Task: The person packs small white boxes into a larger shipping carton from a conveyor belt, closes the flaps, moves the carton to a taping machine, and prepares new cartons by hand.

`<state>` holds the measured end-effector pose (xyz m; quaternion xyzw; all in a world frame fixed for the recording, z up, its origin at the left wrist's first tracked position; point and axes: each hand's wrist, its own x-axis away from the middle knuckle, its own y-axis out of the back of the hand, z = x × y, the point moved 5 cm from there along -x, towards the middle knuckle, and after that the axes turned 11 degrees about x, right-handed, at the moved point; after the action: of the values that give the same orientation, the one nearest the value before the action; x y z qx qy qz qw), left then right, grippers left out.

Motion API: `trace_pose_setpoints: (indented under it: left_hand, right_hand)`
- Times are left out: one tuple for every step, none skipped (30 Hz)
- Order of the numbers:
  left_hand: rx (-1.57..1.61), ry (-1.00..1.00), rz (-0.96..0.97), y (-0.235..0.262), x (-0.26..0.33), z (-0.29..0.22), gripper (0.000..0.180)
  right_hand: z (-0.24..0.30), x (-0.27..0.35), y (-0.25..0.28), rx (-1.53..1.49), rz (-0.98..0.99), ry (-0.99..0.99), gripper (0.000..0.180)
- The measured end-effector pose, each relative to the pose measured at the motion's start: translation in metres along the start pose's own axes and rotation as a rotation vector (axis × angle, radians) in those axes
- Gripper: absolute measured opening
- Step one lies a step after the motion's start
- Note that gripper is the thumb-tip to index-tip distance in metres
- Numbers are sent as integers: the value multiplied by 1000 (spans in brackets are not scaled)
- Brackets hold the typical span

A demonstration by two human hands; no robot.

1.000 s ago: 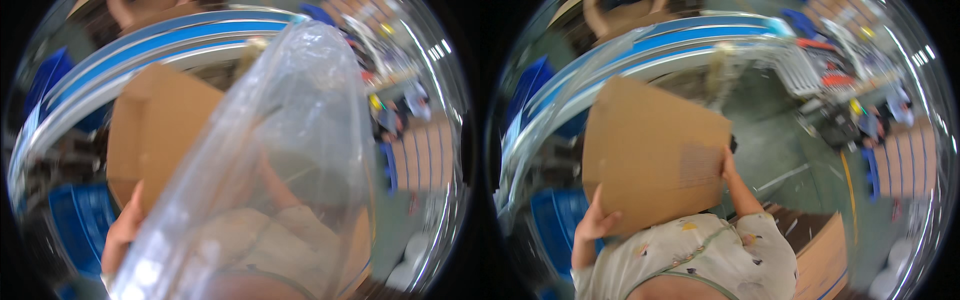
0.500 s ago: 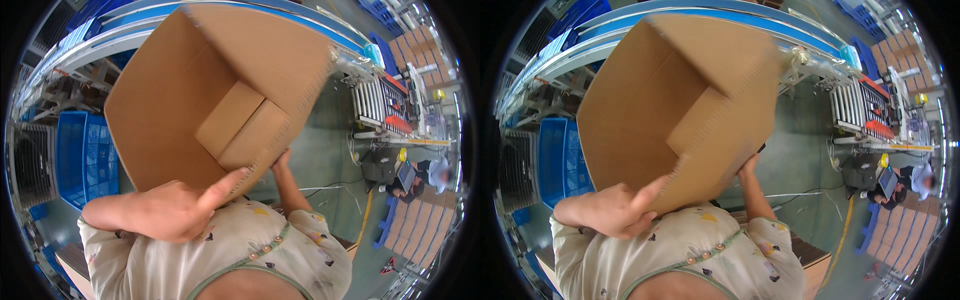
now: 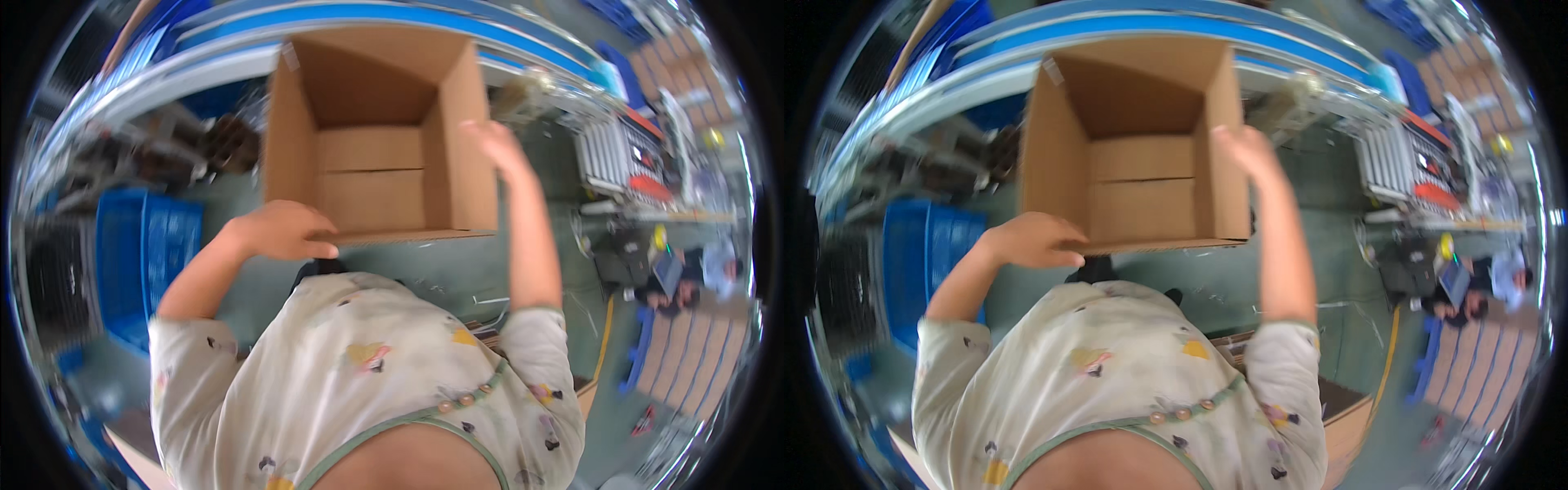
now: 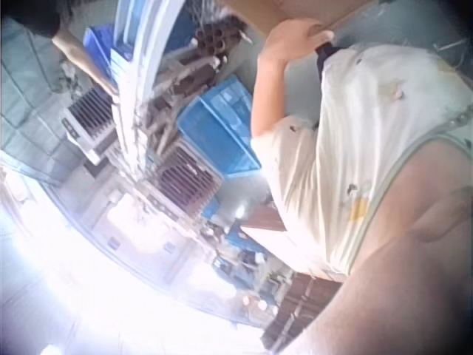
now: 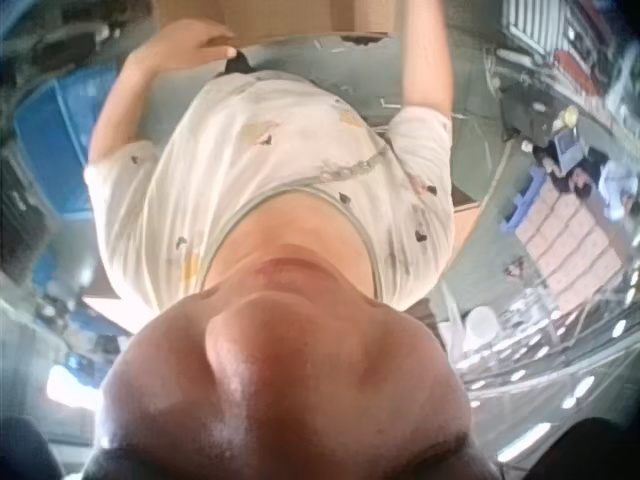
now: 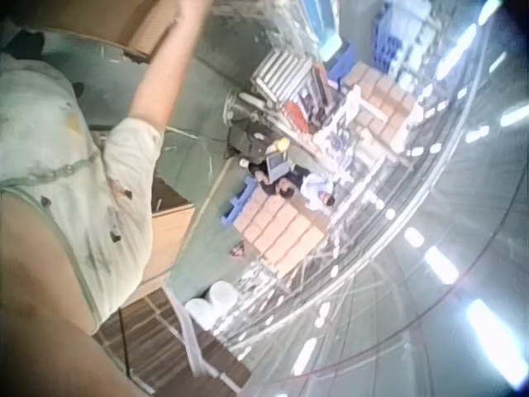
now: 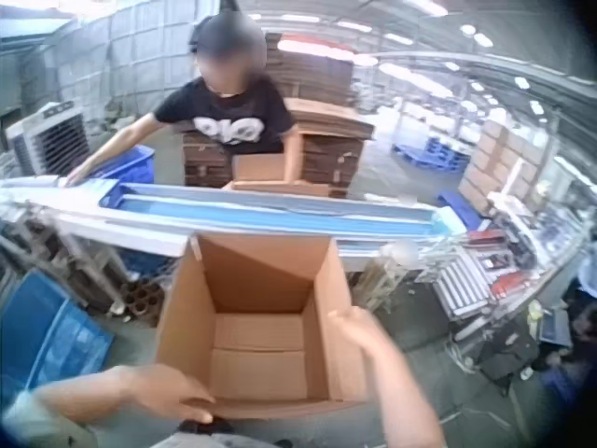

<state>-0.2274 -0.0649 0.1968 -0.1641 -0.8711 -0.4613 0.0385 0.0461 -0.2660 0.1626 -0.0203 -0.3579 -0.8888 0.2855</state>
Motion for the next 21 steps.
trace_pose_setpoints:
  left_hand:
    - [71,-194,-176,35,-21,-5,54]
    - [-122,0,-485,73,-26,-11,52]
    - [-139,210,-770,75,-25,27,54]
    - [-28,233,-1030,55,-3,93,57]
    - [471,182,-823,32,1,133,63]
    - [774,181,-750,12,16,156,56]
    - [1063,201,-660,1,32,176,49]
    - [1368,209,-597,-7,55,186,46]
    - [1436,280,-581,-18,83,211,46]
    - [1475,373,-656,-28,96,227,46]
    - [1346,462,-702,-58,111,275,47]
    - [962,582,-629,-92,120,334,48]
    - [466,823,-520,-93,98,346,55]
    - [-35,1015,-393,-87,65,342,62]
    - [-213,976,-427,-80,29,305,70]
    - [-397,938,-462,-70,-5,260,78]
    - [-225,1030,-428,-73,-34,237,83]
    - [-61,1120,-383,-84,-51,226,87]
    - [-67,1092,-520,-85,-56,232,86]
    - [59,889,-779,-105,-52,274,73]
    - [364,790,-774,-109,-49,286,64]
  right_hand:
    - [11,-3,5,418,-146,-37,19]
    - [12,-10,-7,731,-342,47,12]
    - [4,-14,-22,649,-316,-45,13]
    - [18,-21,-37,669,-281,22,13]
    - [13,-35,-53,628,-333,78,13]
    - [10,-31,-62,525,-265,4,11]
    - [11,-31,-52,504,-298,-10,14]
    - [-1,-15,-50,469,-320,-35,18]
    - [-4,-9,-42,508,-302,16,24]
    - [-8,-3,-32,497,-315,-10,25]
    - [-9,0,-31,483,-315,-16,25]
    - [-6,-5,-33,475,-301,-8,25]
    - [-5,-11,-33,488,-309,6,26]
    - [-1,-19,-30,513,-304,-6,26]
    - [0,-19,-30,533,-285,-28,26]
    - [0,-20,-31,547,-263,-45,26]
    - [-10,-27,-31,561,-254,-42,30]
    - [-19,-28,-24,464,-184,-48,32]
    - [-29,-30,-9,353,-124,-48,34]
    - [-39,-29,3,244,-64,-46,35]
    - [-69,-27,15,237,-30,-123,39]
